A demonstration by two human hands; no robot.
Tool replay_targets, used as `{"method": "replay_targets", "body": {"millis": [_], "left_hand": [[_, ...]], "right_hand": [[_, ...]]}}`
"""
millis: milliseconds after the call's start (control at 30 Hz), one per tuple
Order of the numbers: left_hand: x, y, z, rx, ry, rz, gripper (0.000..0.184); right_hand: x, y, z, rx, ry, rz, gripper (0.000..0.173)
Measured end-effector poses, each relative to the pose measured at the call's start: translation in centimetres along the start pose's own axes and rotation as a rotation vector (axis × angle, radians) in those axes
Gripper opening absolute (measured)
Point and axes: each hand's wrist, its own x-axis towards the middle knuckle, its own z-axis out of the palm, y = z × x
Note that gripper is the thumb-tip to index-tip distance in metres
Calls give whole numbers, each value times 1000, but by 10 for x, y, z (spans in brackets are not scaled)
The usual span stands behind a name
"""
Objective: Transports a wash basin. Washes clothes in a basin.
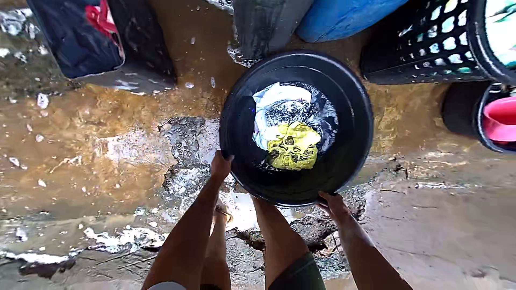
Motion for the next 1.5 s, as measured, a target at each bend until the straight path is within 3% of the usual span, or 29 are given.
{"method": "replay_targets", "body": {"millis": [133,267,467,633,767,933,1000,1100,1233,1333,1500], "left_hand": [[-21,-58,-50,-61,86,-16,54],[-23,-103,-96,-188,139,73,52],[-25,-160,-136,-278,171,75,58],[-62,-242,-109,-353,239,-45,53],[-92,-303,-63,-604,311,-327,50],[-132,-337,-27,-923,604,-713,54],[-145,-336,-15,-1092,693,-828,53],[-148,-308,-2,-1321,774,-884,47],[-121,-243,-8,-1449,787,-784,45],[-90,-207,-23,-1603,765,-719,41],[-32,-178,-74,-1793,754,-531,32]], "right_hand": [[-37,13,43,-38,-80,-51,48],[-78,12,83,-138,-122,-189,42],[-89,24,117,-183,-193,-161,51],[-100,7,141,-426,-234,-261,57],[-108,-4,167,-630,-271,-324,67],[-164,-47,247,-1039,-472,-591,68],[-189,-70,289,-1150,-570,-678,66],[-206,-96,332,-1208,-773,-822,75],[-191,-136,335,-1033,-1066,-879,62],[-132,-170,290,-980,-992,-851,55],[-31,-226,183,-1136,-601,-699,51]]}}
